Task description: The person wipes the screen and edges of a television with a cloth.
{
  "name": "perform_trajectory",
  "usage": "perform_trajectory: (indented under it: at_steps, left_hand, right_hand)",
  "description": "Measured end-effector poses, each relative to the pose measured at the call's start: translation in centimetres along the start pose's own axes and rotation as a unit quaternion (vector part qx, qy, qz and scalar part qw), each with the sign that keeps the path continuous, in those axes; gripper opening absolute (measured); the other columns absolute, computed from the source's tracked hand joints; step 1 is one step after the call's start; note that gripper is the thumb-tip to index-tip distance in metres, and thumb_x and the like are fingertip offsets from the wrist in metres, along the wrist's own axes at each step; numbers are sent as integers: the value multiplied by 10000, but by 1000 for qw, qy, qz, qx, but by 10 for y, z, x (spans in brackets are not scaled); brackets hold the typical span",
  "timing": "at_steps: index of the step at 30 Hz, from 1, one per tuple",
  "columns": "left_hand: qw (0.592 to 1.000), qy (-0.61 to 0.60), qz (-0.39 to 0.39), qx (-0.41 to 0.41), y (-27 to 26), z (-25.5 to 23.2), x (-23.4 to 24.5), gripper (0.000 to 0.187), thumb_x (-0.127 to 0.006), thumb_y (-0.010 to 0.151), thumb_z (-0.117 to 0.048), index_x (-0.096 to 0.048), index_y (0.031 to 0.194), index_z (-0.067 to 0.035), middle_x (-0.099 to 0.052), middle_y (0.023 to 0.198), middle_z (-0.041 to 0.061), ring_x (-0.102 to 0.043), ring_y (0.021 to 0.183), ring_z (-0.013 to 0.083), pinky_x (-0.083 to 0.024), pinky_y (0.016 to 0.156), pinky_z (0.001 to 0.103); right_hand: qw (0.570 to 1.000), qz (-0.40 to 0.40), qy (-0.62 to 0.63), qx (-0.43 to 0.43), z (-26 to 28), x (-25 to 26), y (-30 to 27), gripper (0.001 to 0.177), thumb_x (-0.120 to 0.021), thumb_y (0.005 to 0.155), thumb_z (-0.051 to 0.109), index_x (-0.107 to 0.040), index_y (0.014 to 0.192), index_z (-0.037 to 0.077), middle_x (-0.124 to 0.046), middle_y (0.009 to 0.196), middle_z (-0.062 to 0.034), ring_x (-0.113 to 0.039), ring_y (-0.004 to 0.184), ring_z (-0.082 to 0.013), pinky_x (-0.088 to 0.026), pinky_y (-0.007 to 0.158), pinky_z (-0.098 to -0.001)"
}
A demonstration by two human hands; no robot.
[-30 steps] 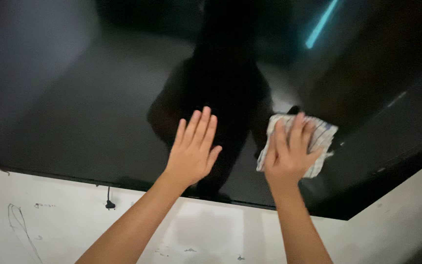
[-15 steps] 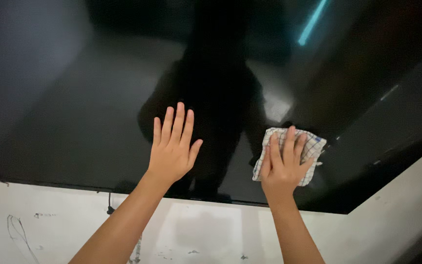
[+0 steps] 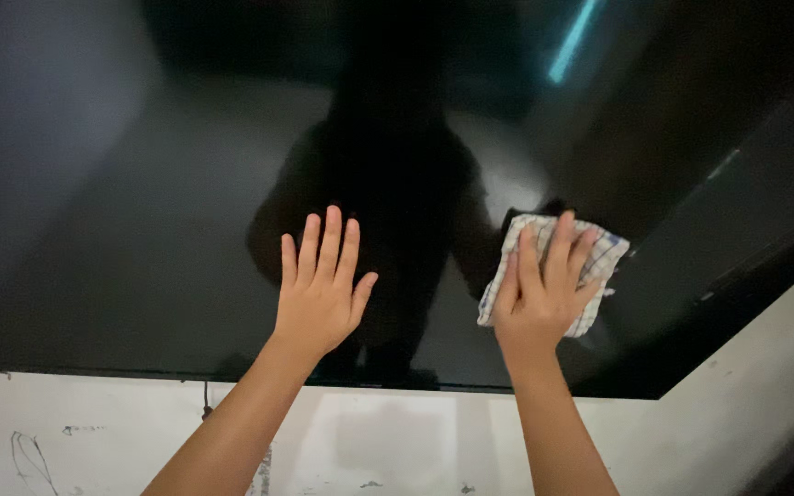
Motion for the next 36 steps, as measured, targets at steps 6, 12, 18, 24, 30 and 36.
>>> perform_trajectory:
  at_steps: [6, 12, 18, 24, 30, 36]
  left_hand:
    - [1000, 5, 2, 1, -1, 3, -2, 693, -555, 1041, -415, -388, 1579, -12, -244, 1667, 225, -222, 1541, 423, -238, 1202, 651]
    - [1000, 14, -9, -5, -4, 6, -3, 695, -561, 1050, -421, -398, 1580, -1, -239, 1672, 231, -227, 1545, 425, -225, 1218, 646]
    - [1000, 12, -3, -1, -3, 7, -3, 701, -582, 1026, -416, -415, 1557, 9, -247, 1659, 240, -242, 1530, 439, -240, 1194, 660]
    - [1000, 24, -15, 2, -5, 10, -5, 705, -589, 1017, -418, -419, 1556, 3, -259, 1655, 238, -258, 1526, 440, -277, 1177, 679]
    - [1000, 26, -5, 3, -6, 13, -8, 718, -583, 1010, -426, -406, 1556, 6, -242, 1654, 244, -241, 1524, 443, -276, 1165, 687]
    - [1000, 29, -11, 1, -8, 13, -11, 716, -574, 1019, -428, -404, 1564, 4, -232, 1661, 236, -236, 1528, 439, -264, 1174, 686]
  right_hand:
    - [998, 20, 53, -22, 7, -2, -43, 270, -691, 1039, 128, -769, 1277, 28, -518, 1563, -269, -387, 1521, -472, -277, 1159, -531]
    - [999, 12, 39, -14, 0, -9, -17, 299, -690, 1015, 136, -769, 1295, 62, -430, 1599, -304, -305, 1535, -471, -226, 1215, -623]
    - [1000, 11, 14, -23, -8, -12, 26, 342, -694, 1035, 133, -755, 1372, 123, -405, 1637, -267, -257, 1539, -494, -182, 1193, -718]
    - [998, 12, 51, -40, 12, -14, -23, 359, -691, 995, 132, -745, 1348, 92, -439, 1595, -262, -321, 1526, -498, -197, 1178, -706]
    - [996, 1, 88, -11, 24, -21, -91, 303, -723, 974, 159, -750, 1268, 88, -467, 1558, -257, -371, 1490, -458, -141, 1174, -709]
    - [992, 26, 115, -41, 10, -26, -57, 302, -681, 985, 132, -723, 1283, 100, -409, 1586, -295, -311, 1526, -490, -74, 1183, -743]
Point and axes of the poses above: each hand's wrist, its own y-axis towards the middle knuckle, its own x-axis out of the back of the hand, z = x × y, the point moved 2 cm from there along y, towards the middle knuckle
